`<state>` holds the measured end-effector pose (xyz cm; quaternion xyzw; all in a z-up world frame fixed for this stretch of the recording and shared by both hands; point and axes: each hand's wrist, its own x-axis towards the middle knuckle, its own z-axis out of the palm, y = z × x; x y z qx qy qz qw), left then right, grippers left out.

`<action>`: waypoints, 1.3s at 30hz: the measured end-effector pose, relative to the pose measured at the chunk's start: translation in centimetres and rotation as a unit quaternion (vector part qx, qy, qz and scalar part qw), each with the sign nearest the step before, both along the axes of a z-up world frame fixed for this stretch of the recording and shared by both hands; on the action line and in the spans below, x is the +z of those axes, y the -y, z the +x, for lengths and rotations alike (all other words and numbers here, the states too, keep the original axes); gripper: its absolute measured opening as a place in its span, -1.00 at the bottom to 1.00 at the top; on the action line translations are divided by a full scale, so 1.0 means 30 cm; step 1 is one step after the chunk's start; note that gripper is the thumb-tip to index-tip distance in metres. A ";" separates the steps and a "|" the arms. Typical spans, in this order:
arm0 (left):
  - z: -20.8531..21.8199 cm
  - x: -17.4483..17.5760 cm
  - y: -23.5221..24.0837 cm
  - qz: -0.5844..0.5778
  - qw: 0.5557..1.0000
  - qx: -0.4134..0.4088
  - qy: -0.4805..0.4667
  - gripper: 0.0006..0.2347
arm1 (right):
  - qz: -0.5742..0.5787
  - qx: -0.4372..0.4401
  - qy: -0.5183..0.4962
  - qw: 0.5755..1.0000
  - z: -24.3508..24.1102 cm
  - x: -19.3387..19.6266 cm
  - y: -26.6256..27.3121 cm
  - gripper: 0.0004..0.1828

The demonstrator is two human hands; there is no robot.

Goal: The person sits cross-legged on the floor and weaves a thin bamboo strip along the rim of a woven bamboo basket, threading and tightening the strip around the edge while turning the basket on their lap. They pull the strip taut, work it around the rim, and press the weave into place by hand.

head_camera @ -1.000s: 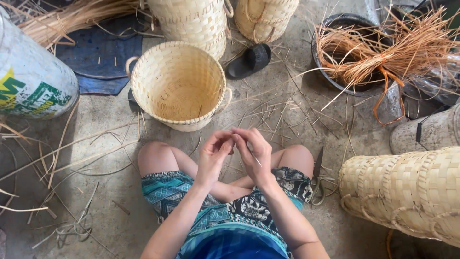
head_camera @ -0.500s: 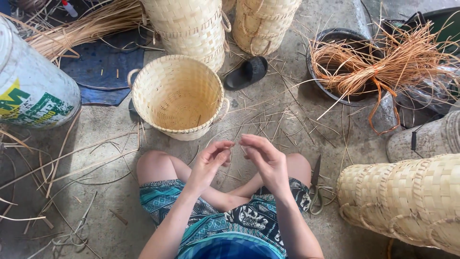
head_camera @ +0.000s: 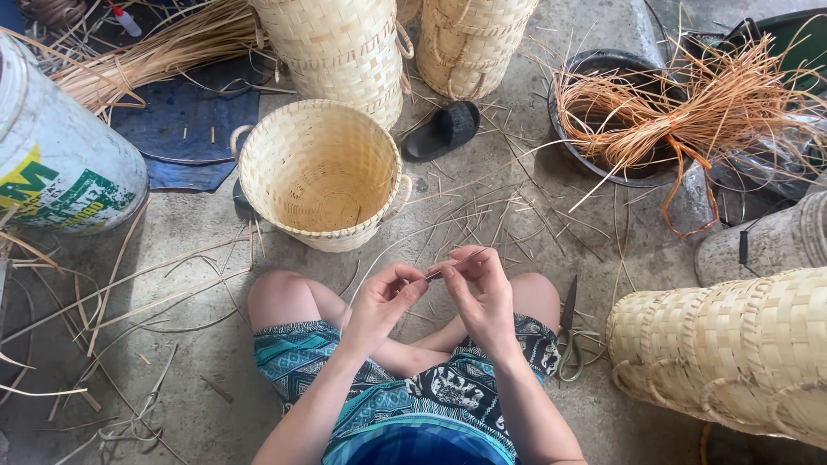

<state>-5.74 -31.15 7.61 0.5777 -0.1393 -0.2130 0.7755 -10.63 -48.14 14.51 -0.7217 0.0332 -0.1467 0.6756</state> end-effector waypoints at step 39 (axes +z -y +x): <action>-0.046 0.113 0.049 0.161 0.979 0.035 0.120 -0.84 | 0.124 0.068 -0.059 0.988 0.015 -0.076 0.085 -0.85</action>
